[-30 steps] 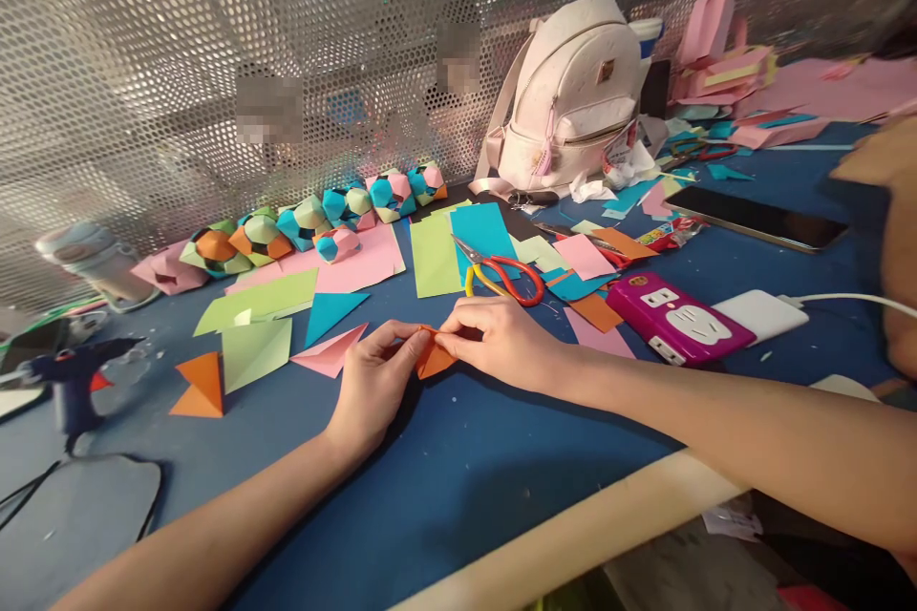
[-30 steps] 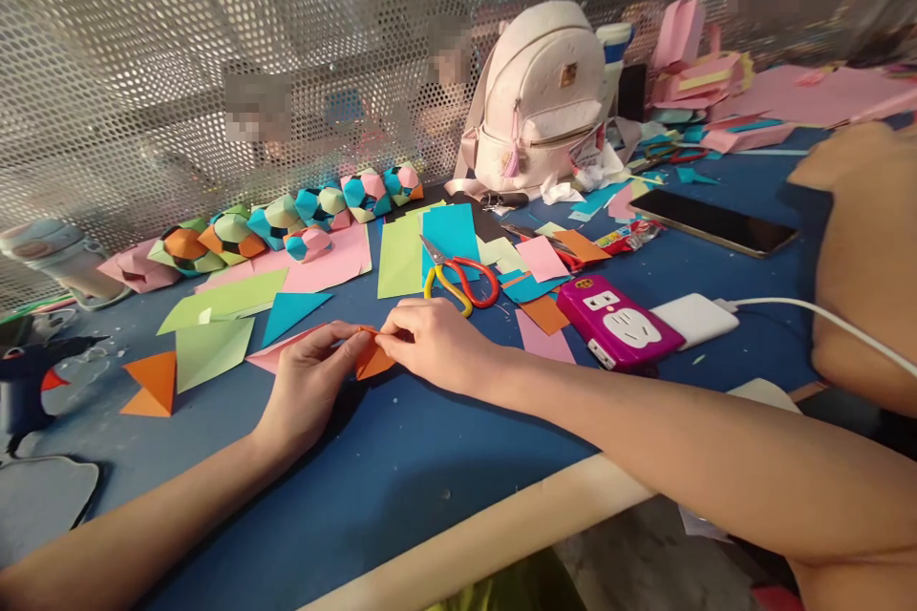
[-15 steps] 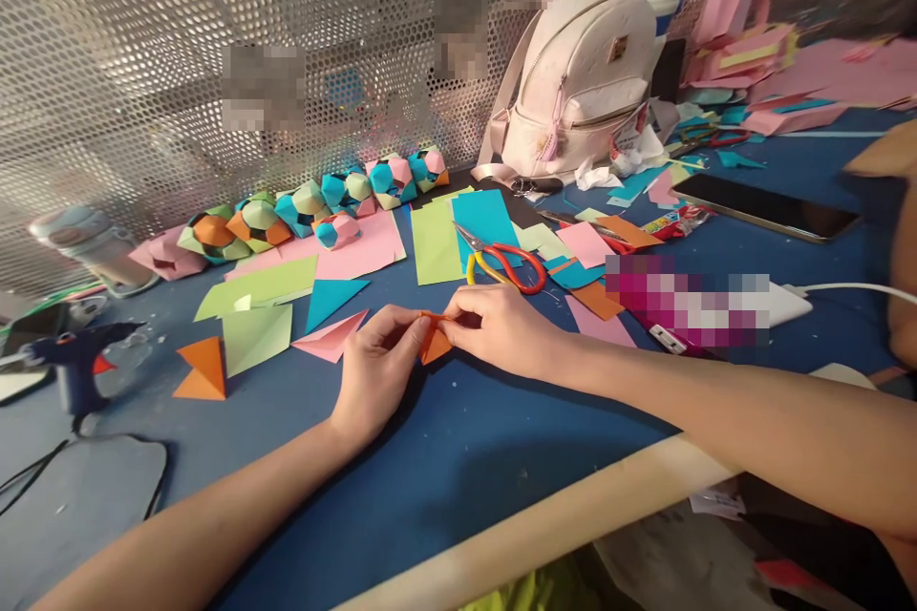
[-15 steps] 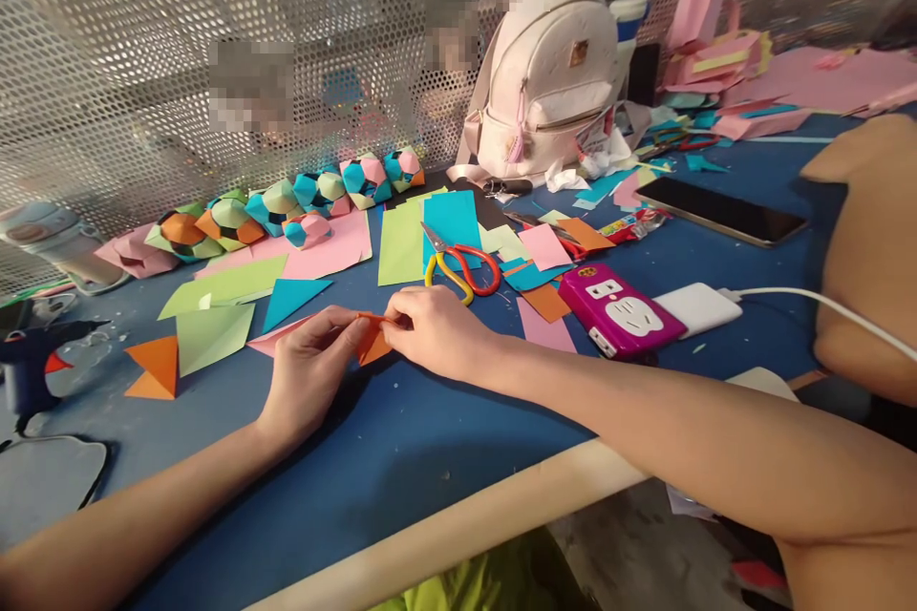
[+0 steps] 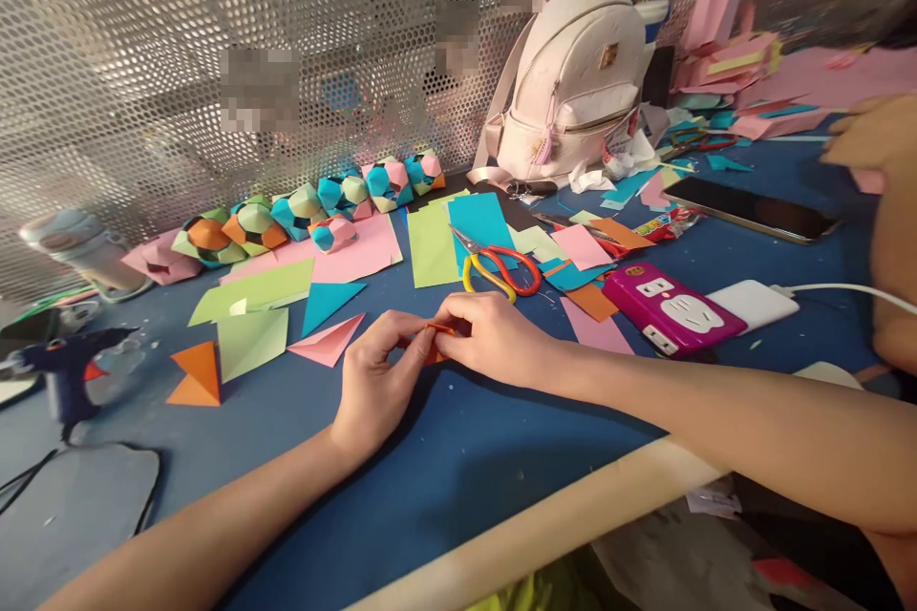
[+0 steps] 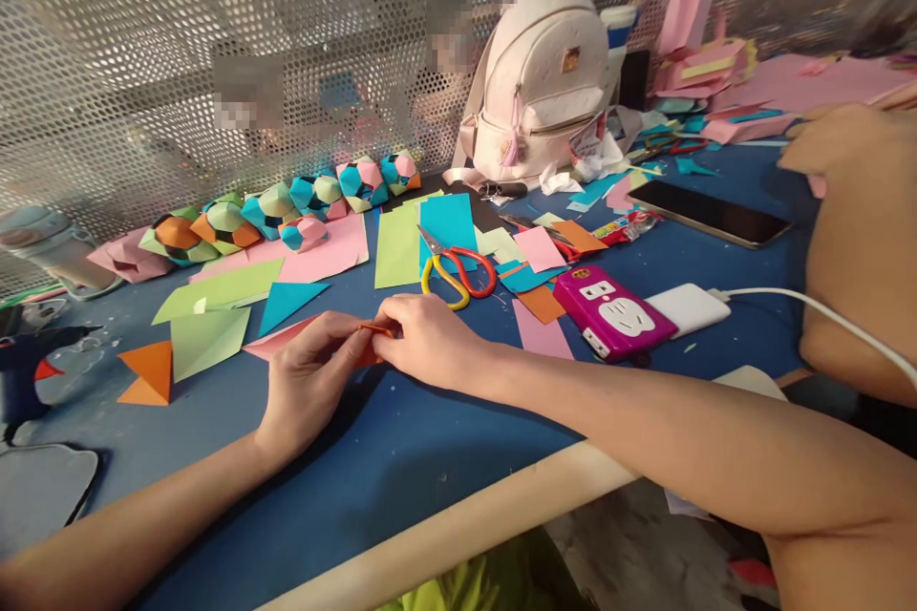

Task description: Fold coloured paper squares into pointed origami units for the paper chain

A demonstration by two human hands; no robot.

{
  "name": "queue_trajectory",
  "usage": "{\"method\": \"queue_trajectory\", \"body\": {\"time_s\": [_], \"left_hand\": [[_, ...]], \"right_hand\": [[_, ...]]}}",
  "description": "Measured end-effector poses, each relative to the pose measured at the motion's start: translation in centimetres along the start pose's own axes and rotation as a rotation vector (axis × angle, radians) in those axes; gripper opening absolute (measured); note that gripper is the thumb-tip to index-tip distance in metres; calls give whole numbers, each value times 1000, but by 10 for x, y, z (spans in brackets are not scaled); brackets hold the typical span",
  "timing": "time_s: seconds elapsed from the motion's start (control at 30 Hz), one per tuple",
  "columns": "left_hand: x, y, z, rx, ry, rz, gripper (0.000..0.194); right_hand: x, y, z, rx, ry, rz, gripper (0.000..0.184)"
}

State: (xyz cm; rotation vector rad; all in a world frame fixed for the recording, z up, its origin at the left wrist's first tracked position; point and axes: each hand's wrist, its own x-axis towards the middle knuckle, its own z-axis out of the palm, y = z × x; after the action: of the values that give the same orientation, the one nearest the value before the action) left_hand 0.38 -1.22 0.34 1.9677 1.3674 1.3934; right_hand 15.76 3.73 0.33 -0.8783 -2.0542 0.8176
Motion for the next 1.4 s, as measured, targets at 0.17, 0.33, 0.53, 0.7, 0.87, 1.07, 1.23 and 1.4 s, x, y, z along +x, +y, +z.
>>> {"method": "queue_trajectory", "body": {"time_s": [0.17, 0.33, 0.53, 0.7, 0.87, 1.07, 1.23, 1.4], "left_hand": [[-1, -4, 0, 57, 34, 153, 9], [-3, -5, 0, 118, 20, 218, 10], [-5, -5, 2, 113, 10, 201, 9], [0, -8, 3, -5, 52, -11, 5], [6, -15, 2, -124, 157, -308, 12], [8, -14, 3, -203, 166, -429, 14], [6, -14, 4, -256, 117, -411, 15], [5, -15, 3, -273, 64, -416, 17]], "right_hand": [[0, 2, 1, -28, 20, -52, 12], [1, 5, 2, -61, 26, -70, 18], [0, 12, 5, -156, 30, -153, 18], [-1, 13, 6, -211, 66, -234, 5], [2, 11, 2, -154, 94, -160, 7], [3, 12, 1, -146, 80, -112, 17], [3, 13, 1, -102, 97, -176, 10], [4, 19, -1, -162, 116, -272, 13]]}}
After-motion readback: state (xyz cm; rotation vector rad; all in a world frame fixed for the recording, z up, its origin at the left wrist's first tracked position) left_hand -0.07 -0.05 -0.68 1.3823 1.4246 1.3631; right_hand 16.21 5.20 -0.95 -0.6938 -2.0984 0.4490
